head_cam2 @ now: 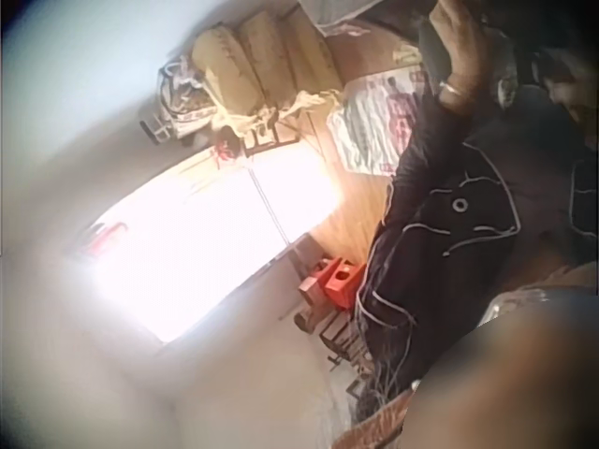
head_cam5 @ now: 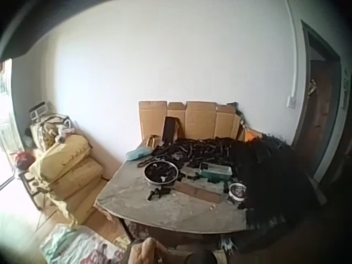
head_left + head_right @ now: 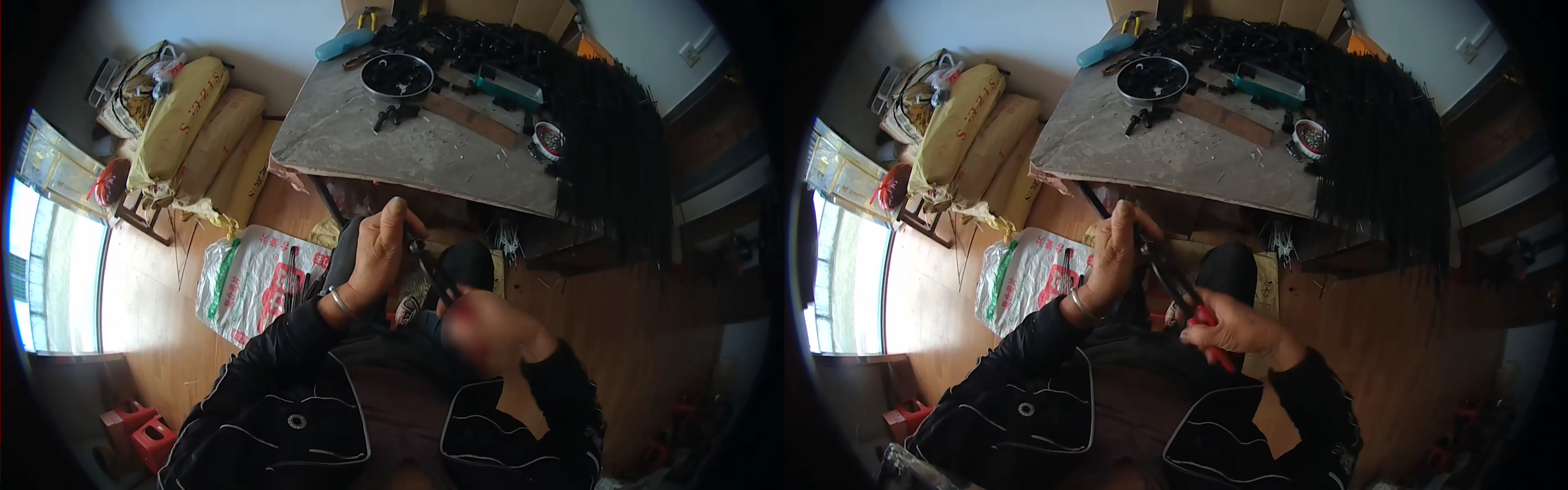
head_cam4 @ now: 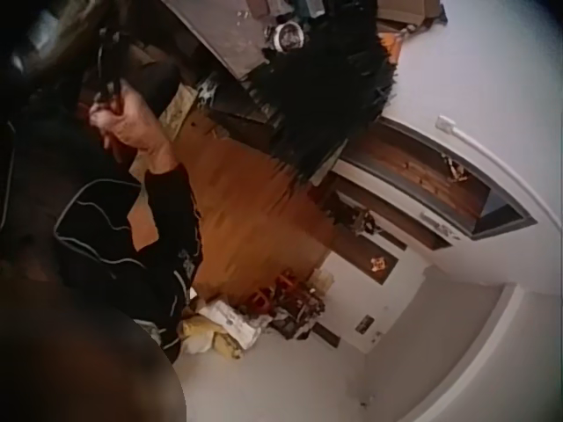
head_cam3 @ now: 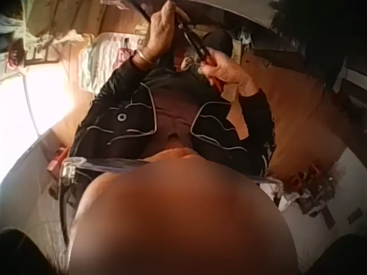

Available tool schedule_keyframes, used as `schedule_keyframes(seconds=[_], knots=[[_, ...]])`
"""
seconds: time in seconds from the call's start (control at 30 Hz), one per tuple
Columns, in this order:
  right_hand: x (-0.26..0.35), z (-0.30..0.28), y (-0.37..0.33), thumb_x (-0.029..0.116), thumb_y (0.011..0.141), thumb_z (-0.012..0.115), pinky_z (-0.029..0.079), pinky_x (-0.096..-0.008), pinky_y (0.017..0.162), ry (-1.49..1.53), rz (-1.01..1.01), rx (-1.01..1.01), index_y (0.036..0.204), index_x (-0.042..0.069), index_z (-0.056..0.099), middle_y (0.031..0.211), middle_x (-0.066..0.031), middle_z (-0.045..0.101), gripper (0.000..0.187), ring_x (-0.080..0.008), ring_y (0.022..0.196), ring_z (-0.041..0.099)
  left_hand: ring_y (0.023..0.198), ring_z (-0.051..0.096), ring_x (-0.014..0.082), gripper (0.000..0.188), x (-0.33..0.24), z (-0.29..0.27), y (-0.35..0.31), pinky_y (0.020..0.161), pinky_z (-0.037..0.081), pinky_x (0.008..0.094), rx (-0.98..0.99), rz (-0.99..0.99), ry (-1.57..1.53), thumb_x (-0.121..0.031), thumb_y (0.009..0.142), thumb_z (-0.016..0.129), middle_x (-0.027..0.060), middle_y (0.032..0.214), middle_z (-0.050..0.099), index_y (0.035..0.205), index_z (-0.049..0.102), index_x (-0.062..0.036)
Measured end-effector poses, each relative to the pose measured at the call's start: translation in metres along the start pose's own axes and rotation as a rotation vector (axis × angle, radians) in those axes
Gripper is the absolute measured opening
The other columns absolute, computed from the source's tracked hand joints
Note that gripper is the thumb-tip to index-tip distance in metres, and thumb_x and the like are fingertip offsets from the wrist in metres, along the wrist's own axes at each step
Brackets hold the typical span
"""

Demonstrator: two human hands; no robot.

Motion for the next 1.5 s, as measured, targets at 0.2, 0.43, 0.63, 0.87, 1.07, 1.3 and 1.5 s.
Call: schedule_keyframes(seconds=[0.2, 0.43, 0.63, 0.87, 1.07, 1.3, 1.5], knots=[[0.034, -0.022, -0.015, 0.012, 0.093, 0.056, 0.051, -0.0252, 0.058, -0.328, -0.399, -0.357, 0.107, -0.002, 0.054, 0.083, -0.0072, 0.06, 0.019, -0.0124, 0.065, 0.061, 0.06, 0.038, 0.0044, 0.057, 0.009, -0.001, 0.003, 0.054, 0.031, 0.0226, 0.033, -0.05, -0.06, -0.049, 0.099, 0.047, -0.0047, 0.061, 0.047, 0.075, 0.065, -0.0004], [-0.003, -0.003, -0.007, 0.009, 0.086, 0.064, 0.05, -0.0271, 0.05, 0.071, 0.126, 0.018, 0.107, 0.002, 0.051, 0.076, -0.0063, 0.058, 0.026, -0.0146, 0.054, 0.059, 0.054, 0.045, 0.0055, 0.061, -0.002, 0.001, -0.003, 0.052, 0.037, 0.0219, 0.038, 0.094, 0.05, -0.049, 0.102, 0.037, -0.0014, 0.059, 0.052, 0.075, 0.064, -0.0009], [0.043, -0.029, -0.007, 0.014, 0.093, 0.059, 0.052, -0.0287, 0.059, -0.327, -0.343, -0.325, 0.11, 0.002, 0.052, 0.083, -0.0117, 0.063, 0.023, -0.0166, 0.061, 0.061, 0.059, 0.042, 0.0058, 0.055, -0.002, -0.006, -0.001, 0.054, 0.036, 0.0243, 0.011, -0.058, -0.104, -0.044, 0.101, 0.046, -0.0024, 0.059, 0.048, 0.073, 0.062, 0.0012], [-0.019, 0.011, 0.01, 0.017, 0.086, 0.065, 0.047, -0.027, 0.045, 0.503, 0.029, 0.303, 0.097, 0.006, 0.052, 0.07, -0.0081, 0.058, 0.021, -0.015, 0.047, 0.055, 0.057, 0.043, 0.007, 0.057, 0.004, -0.001, -0.009, 0.053, 0.038, 0.0254, 0.064, 0.073, -0.086, -0.046, 0.101, 0.044, -0.0009, 0.058, 0.047, 0.072, 0.061, 0.0005], [0.08, -0.007, -0.014, 0.005, 0.088, 0.057, 0.049, -0.0267, 0.053, -1.078, -0.662, -0.633, 0.112, -0.001, 0.055, 0.079, -0.0107, 0.067, 0.025, -0.0145, 0.053, 0.059, 0.057, 0.041, 0.0059, 0.059, 0.008, -0.01, -0.001, 0.051, 0.035, 0.0244, 0.022, -0.018, -0.075, -0.047, 0.101, 0.043, -0.0015, 0.057, 0.046, 0.07, 0.061, 0.0004], [-0.03, 0.048, 0.02, 0.018, 0.088, 0.066, 0.046, -0.0243, 0.046, 0.784, -0.123, 0.198, 0.094, 0.002, 0.055, 0.067, -0.006, 0.058, 0.02, -0.0127, 0.048, 0.056, 0.057, 0.042, 0.0066, 0.061, 0.003, -0.002, -0.003, 0.052, 0.035, 0.0241, 0.076, 0.012, -0.176, -0.047, 0.102, 0.041, -0.0007, 0.057, 0.049, 0.069, 0.062, 0.0007], [0.006, 0.004, 0.021, 0.004, 0.084, 0.063, 0.049, -0.0235, 0.055, -0.118, -0.081, -0.104, 0.102, 0.001, 0.053, 0.085, -0.0074, 0.063, 0.02, -0.0117, 0.06, 0.059, 0.056, 0.042, 0.007, 0.062, 0.004, -0.009, -0.005, 0.052, 0.036, 0.0244, 0.039, -0.008, -0.181, -0.047, 0.102, 0.04, -0.0007, 0.058, 0.049, 0.071, 0.062, 0.0008]])
Point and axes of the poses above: each hand's wrist, its own y-axis towards the middle knuckle, its own z-axis out of the palm, x = y × z, the point moved 8 cm from there along y, towards the middle knuckle
